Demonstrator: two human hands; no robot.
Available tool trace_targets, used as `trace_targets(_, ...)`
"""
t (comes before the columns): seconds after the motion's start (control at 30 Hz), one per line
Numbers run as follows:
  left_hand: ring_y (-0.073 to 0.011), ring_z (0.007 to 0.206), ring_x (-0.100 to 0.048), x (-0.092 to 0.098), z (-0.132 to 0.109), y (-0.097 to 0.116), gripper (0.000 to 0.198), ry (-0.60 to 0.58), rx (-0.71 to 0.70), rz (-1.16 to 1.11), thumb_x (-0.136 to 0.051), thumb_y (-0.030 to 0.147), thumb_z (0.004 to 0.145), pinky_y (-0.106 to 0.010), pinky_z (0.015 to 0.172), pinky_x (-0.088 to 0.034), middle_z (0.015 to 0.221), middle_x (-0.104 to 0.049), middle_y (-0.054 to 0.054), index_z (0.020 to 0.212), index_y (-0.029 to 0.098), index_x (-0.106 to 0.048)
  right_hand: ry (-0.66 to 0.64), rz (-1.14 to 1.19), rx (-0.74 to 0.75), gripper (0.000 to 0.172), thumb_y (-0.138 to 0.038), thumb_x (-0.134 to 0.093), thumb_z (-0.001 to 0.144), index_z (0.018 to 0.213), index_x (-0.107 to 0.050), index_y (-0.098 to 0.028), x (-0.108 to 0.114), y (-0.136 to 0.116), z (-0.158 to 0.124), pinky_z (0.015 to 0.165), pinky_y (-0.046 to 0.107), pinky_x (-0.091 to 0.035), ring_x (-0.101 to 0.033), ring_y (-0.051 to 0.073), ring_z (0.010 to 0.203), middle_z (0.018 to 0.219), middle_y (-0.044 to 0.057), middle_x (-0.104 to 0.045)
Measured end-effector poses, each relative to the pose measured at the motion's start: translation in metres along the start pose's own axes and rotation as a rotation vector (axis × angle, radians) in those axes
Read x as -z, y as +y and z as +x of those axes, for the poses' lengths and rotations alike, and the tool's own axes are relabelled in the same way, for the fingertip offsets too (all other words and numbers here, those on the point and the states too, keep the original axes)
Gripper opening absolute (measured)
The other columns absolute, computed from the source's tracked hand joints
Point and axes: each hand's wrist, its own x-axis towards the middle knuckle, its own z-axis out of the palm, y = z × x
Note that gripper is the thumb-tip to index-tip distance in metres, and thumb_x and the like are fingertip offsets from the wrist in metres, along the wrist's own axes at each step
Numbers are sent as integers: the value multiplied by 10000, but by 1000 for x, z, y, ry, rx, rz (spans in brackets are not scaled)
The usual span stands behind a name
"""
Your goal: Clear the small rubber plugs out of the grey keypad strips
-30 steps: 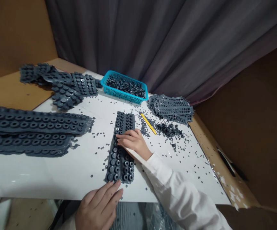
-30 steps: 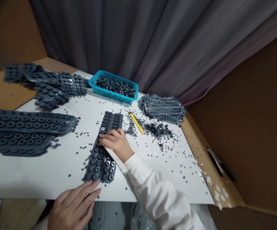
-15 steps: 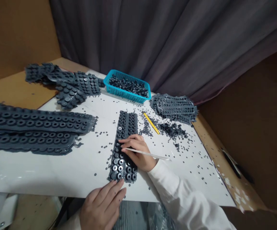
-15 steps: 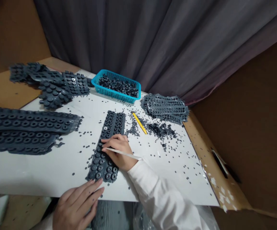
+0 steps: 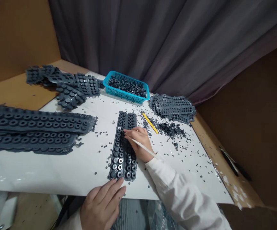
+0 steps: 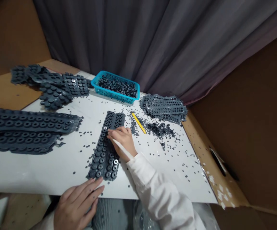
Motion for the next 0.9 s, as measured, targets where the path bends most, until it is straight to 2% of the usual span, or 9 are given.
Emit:
trace_targets(0.13,-115,1054,-595,0,0,0,261,-2,0,-7,-505,220,885,-242,920,-343,1137,-698,31,1073,237,-686,-25,270,-62,61,-252,-580,901,861,-620,-228,7,-11,-7,848,376,-431,-585,196,944,1018,31,-736)
trace_targets(0.23,-116,1049,-597,0,1,0,258,2,9,-11,-502,208,888,-245,930,-337,1128,-702,27,1065,228,-687,-113,321,-50,69,-285,-599,887,866,-636,-231,8,-19,-16,858,391,-454,-586,206,966,1032,46,-734)
trace_targets(0.37,-120,1046,-602,1,2,0,257,2,11,-12,-503,196,886,-247,922,-336,1134,-700,27,1063,234,-686,-157,271,-26,87,-302,-592,893,868,-640,-234,3,-22,-23,867,397,-441,-590,201,959,997,41,-744)
trace_targets(0.7,-140,1033,-611,1,-1,0,267,-8,3,-13,-496,201,889,-270,870,-362,1144,-696,19,1083,236,-675,-125,12,99,163,-272,-523,942,845,-639,-212,0,-16,-15,822,379,-360,-559,185,916,1012,30,-740)
trace_targets(0.9,-135,1044,-609,-1,-2,-1,280,-20,12,-9,-495,211,886,-266,893,-355,1155,-691,26,1100,249,-672,-146,-9,75,169,-285,-519,944,845,-637,-215,2,-21,-19,825,378,-359,-564,184,910,1005,40,-741)
